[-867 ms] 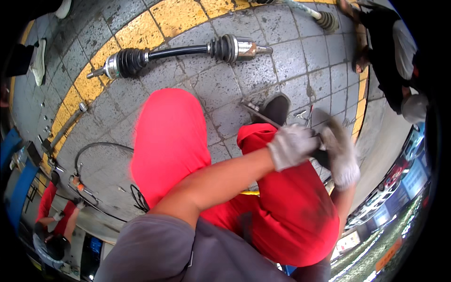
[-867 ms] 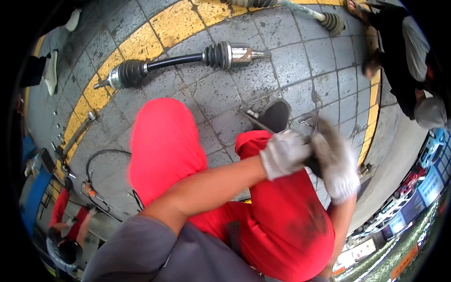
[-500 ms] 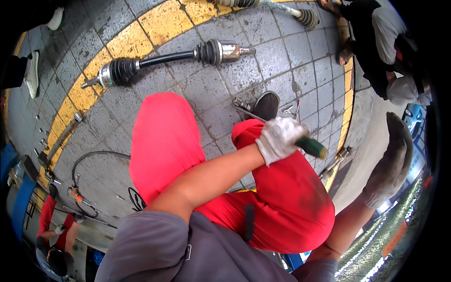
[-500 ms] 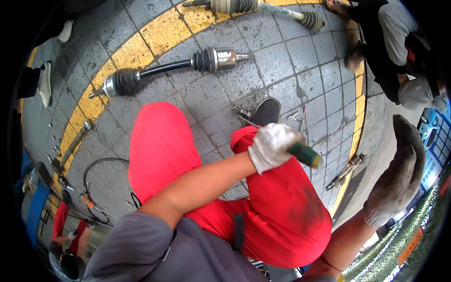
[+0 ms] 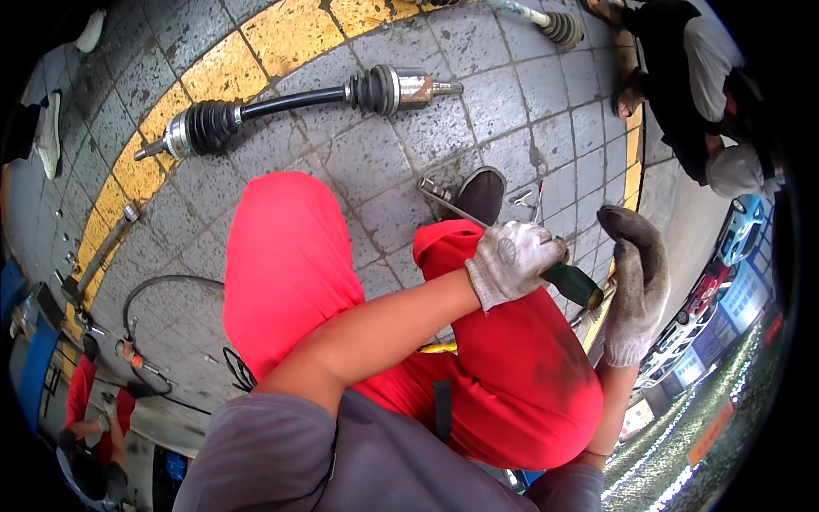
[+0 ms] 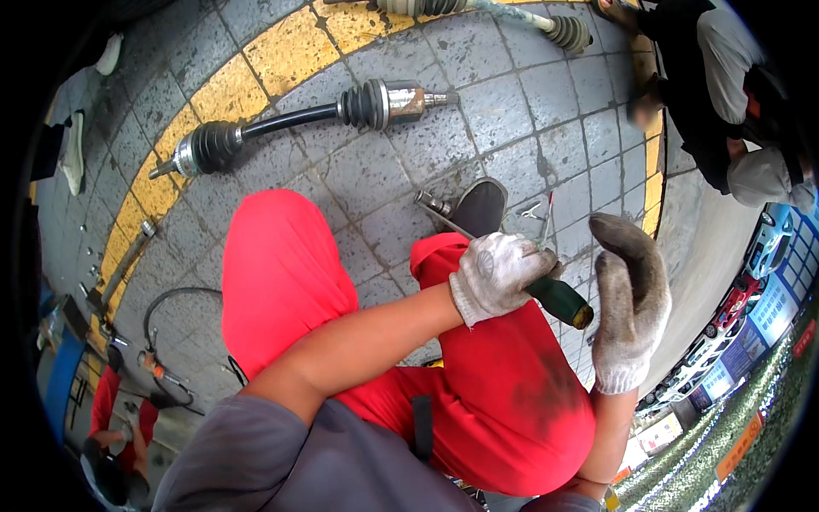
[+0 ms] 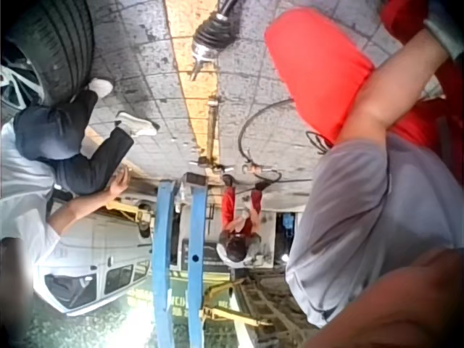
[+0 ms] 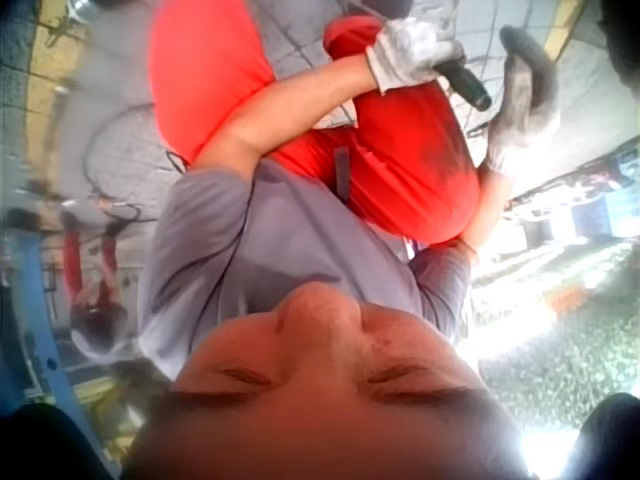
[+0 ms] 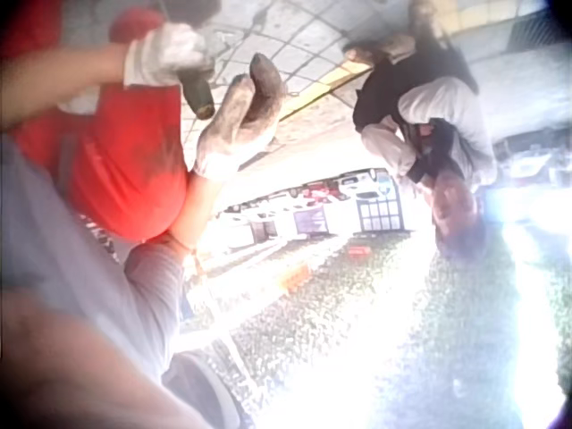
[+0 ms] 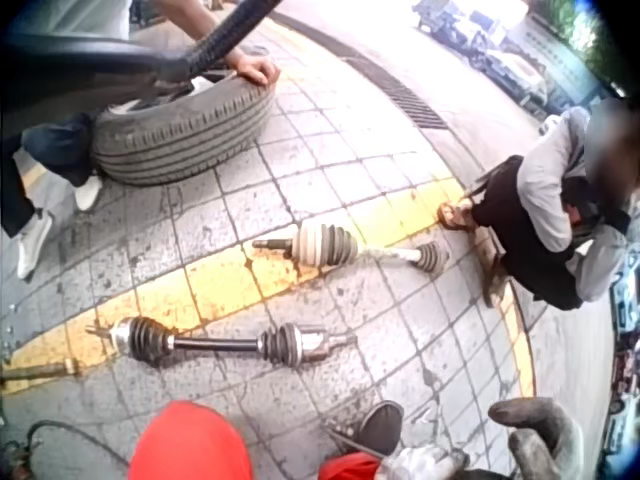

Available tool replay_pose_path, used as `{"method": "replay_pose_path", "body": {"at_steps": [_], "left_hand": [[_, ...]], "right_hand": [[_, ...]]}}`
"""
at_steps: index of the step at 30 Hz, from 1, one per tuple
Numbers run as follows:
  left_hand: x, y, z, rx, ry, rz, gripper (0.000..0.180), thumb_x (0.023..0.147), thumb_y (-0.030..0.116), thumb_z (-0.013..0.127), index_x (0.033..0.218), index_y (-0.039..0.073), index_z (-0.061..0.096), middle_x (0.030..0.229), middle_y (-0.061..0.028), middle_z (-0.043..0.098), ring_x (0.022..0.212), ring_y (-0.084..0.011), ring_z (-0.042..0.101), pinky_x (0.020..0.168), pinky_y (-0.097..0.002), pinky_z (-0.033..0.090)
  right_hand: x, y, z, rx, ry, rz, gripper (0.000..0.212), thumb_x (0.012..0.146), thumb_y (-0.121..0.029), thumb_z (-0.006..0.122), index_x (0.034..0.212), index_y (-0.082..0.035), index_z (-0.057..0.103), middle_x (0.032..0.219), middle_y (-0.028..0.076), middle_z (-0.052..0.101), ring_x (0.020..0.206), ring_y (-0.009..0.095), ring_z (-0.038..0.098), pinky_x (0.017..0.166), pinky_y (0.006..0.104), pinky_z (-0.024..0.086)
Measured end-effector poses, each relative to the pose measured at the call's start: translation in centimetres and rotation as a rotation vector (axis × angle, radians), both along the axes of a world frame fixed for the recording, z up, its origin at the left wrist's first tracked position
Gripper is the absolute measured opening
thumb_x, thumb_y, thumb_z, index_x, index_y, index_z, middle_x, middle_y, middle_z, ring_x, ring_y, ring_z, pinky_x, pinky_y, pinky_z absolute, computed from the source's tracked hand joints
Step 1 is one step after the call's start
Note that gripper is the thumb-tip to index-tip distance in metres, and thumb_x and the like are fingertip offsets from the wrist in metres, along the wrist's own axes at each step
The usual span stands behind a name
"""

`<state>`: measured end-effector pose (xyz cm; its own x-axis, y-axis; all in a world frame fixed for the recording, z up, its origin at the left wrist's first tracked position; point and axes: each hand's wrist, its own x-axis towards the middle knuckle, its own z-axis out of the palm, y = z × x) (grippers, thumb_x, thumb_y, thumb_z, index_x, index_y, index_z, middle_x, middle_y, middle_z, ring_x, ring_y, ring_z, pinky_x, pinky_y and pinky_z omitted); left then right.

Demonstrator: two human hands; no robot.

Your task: The person sits on the floor and uses a screwdriver to pry and remove a metal clip from a cylindrical mechanical component. They then use pliers to further manipulate the part and remove a spring. The person places the tools and parts on the floor and eventually stands up to open a tool drawer.

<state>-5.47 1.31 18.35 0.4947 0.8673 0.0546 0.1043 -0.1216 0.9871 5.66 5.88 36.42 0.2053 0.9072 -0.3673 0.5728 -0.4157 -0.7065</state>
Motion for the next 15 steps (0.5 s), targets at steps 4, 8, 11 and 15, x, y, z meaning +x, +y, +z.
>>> {"method": "replay_pose_path", "body": {"at_steps": [4,8,11,15], "left_hand": [[-0.4,0.3,0.2,0.024,-0.017,0.004,0.028,0.075,0.020,0.078,0.102,0.016,0.074,0.086,-0.0101,0.071,0.086,-0.0362,0.074,0.071,-0.0517,0.058],[-0.2,0.0,-0.3,0.113,-0.059,0.071,0.033,0.071,0.015,0.079,0.104,0.015,0.075,0.082,-0.0080,0.068,0.078,-0.0342,0.071,0.065,-0.0492,0.055],[-0.3,0.4,-0.3,0.101,-0.090,0.123,0.032,0.072,0.016,0.080,0.104,0.016,0.075,0.083,-0.0076,0.069,0.077,-0.0341,0.071,0.066,-0.0484,0.055],[-0.6,1.9,-0.7,0.082,-0.134,0.202,0.026,0.073,0.018,0.083,0.098,0.015,0.074,0.081,-0.0088,0.070,0.078,-0.0336,0.072,0.069,-0.0469,0.057]], "right_hand": [[-1.5,-0.4,-0.3,-0.240,0.014,-0.051,0.033,0.105,-0.008,0.057,0.134,0.006,0.064,0.131,0.015,0.069,0.119,0.021,0.065,0.107,0.0347,0.049],[-0.9,-0.3,-0.8,-0.297,0.100,-0.022,0.033,0.105,-0.010,0.056,0.133,0.005,0.066,0.126,0.014,0.071,0.113,0.020,0.065,0.103,0.0335,0.050],[1.0,0.0,-0.1,-0.047,-0.219,0.246,0.037,0.106,-0.007,0.047,0.134,0.005,0.068,0.130,0.013,0.072,0.117,0.020,0.066,0.111,0.0341,0.047],[-0.5,2.8,5.2,0.349,-0.538,0.426,0.033,0.106,-0.009,0.050,0.131,0.005,0.069,0.126,0.014,0.073,0.114,0.024,0.068,0.107,0.0364,0.050]]}}
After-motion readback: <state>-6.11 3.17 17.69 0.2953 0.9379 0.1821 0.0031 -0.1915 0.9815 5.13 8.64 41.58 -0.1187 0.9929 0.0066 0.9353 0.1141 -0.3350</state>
